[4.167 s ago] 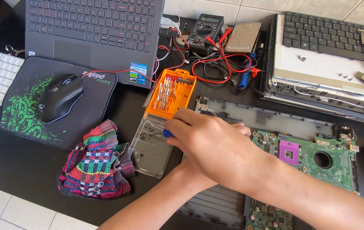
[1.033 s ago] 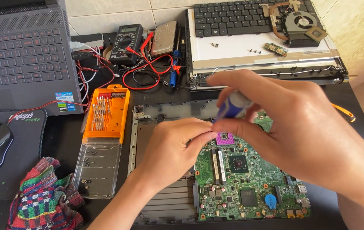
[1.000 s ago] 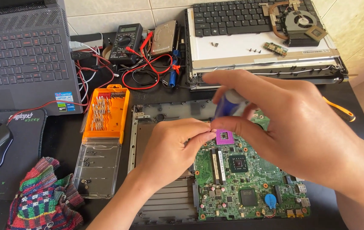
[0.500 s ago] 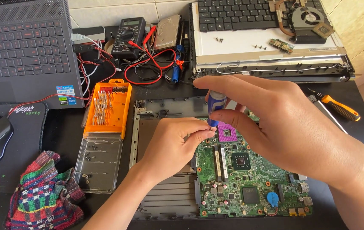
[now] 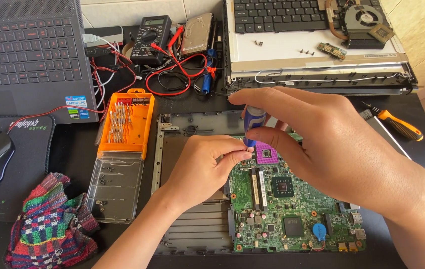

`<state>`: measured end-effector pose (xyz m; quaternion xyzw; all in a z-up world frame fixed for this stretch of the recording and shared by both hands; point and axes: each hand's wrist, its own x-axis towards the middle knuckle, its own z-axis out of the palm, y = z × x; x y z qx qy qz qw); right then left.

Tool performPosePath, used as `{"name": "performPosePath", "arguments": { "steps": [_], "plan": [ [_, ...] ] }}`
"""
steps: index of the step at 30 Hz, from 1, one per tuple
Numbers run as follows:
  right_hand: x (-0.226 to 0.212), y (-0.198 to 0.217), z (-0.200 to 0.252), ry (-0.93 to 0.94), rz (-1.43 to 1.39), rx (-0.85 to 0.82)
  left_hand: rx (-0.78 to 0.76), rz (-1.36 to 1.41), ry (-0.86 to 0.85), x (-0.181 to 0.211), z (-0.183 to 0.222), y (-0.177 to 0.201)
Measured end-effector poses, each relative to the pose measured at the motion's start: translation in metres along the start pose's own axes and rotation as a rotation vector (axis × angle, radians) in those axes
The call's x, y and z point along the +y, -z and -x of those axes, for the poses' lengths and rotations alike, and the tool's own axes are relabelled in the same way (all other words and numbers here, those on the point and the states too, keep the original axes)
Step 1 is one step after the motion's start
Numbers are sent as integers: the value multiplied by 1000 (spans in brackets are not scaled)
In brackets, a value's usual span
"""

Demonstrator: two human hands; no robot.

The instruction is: Reinstalling a motherboard into a laptop chassis and securing it with screws using a screwdriver.

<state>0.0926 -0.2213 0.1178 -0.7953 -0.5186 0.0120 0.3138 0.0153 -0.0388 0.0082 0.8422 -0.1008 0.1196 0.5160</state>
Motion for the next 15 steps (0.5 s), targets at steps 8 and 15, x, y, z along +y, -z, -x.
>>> {"name": "performPosePath", "arguments": {
  "steps": [8,15],
  "plan": [
    [7,-10,3,-75,105,56,37,-44,-42,-3,3,-2],
    [-12,5,-1,144,-30,-7,-116,-98,-102,-3,0,5]
  ]
}}
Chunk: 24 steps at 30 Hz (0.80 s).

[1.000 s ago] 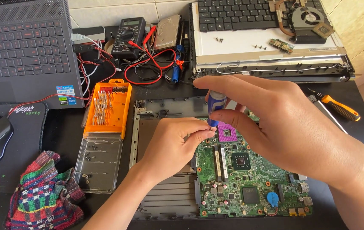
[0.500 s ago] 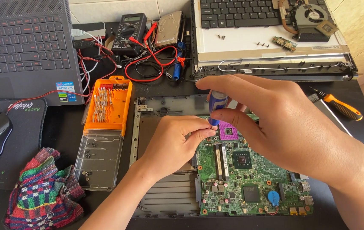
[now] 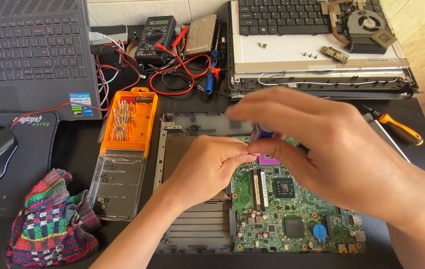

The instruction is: Reinstalling a motherboard into a laptop chassis and securing it with screws using a screwdriver.

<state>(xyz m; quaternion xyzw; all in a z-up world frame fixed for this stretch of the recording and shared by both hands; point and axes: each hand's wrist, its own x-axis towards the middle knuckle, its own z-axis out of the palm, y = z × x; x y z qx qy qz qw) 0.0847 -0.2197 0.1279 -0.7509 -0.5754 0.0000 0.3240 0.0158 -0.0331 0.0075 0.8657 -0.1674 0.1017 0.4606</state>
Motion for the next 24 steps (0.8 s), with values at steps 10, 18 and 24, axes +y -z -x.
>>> {"name": "performPosePath", "arguments": {
  "steps": [10,18,24],
  "plan": [
    [15,-14,6,-28,197,79,110,49,88,-2,2,-7],
    [6,-5,1,-26,15,-70,-9,47,8,-5,1,2],
    [15,-18,7,-96,289,71,64,65,104,-6,4,-9]
  ]
}}
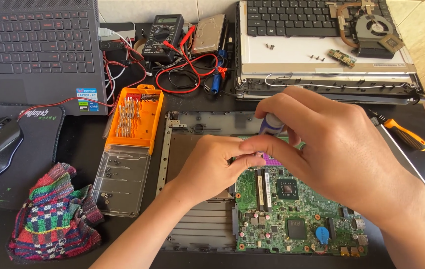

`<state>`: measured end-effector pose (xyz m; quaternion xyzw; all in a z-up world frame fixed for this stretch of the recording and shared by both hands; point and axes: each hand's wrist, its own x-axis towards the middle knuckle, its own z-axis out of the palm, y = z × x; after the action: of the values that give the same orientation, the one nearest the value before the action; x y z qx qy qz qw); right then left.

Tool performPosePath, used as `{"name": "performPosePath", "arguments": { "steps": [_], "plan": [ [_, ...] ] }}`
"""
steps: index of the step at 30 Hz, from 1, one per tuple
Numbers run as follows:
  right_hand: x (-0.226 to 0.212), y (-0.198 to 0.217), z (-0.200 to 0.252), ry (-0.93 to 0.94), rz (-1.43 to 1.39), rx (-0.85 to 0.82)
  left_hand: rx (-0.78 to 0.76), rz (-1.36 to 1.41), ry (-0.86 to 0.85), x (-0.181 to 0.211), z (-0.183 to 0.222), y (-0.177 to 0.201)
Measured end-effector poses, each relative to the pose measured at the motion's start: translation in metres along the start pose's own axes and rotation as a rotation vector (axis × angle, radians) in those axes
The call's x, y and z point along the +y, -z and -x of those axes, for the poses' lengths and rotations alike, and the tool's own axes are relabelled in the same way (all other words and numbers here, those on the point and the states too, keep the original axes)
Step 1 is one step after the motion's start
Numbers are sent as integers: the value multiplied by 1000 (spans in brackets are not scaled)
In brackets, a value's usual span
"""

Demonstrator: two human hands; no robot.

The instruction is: Reinstalling a motherboard into a laptop chassis and securing it with screws using a screwdriver.

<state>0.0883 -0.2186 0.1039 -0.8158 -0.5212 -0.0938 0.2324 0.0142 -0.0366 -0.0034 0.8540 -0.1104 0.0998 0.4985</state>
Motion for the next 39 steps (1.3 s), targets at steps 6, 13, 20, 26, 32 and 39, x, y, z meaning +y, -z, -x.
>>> {"name": "performPosePath", "arguments": {
  "steps": [6,13,20,26,32,39],
  "plan": [
    [-11,20,-8,124,-295,-114,-61,3,-84,-1,-2,1],
    [-3,3,0,98,-76,-28,-33,-25,-31,4,0,1],
    [-8,10,-4,79,-155,-201,-42,-21,-65,2,-1,3],
    [-5,3,-3,85,-119,-150,-8,-16,-64,3,0,2],
    [-8,7,-1,7,-79,-189,27,-67,-62,0,1,-1],
    [-5,2,-1,63,-155,-171,-70,-123,-97,4,1,6]
  ]
}}
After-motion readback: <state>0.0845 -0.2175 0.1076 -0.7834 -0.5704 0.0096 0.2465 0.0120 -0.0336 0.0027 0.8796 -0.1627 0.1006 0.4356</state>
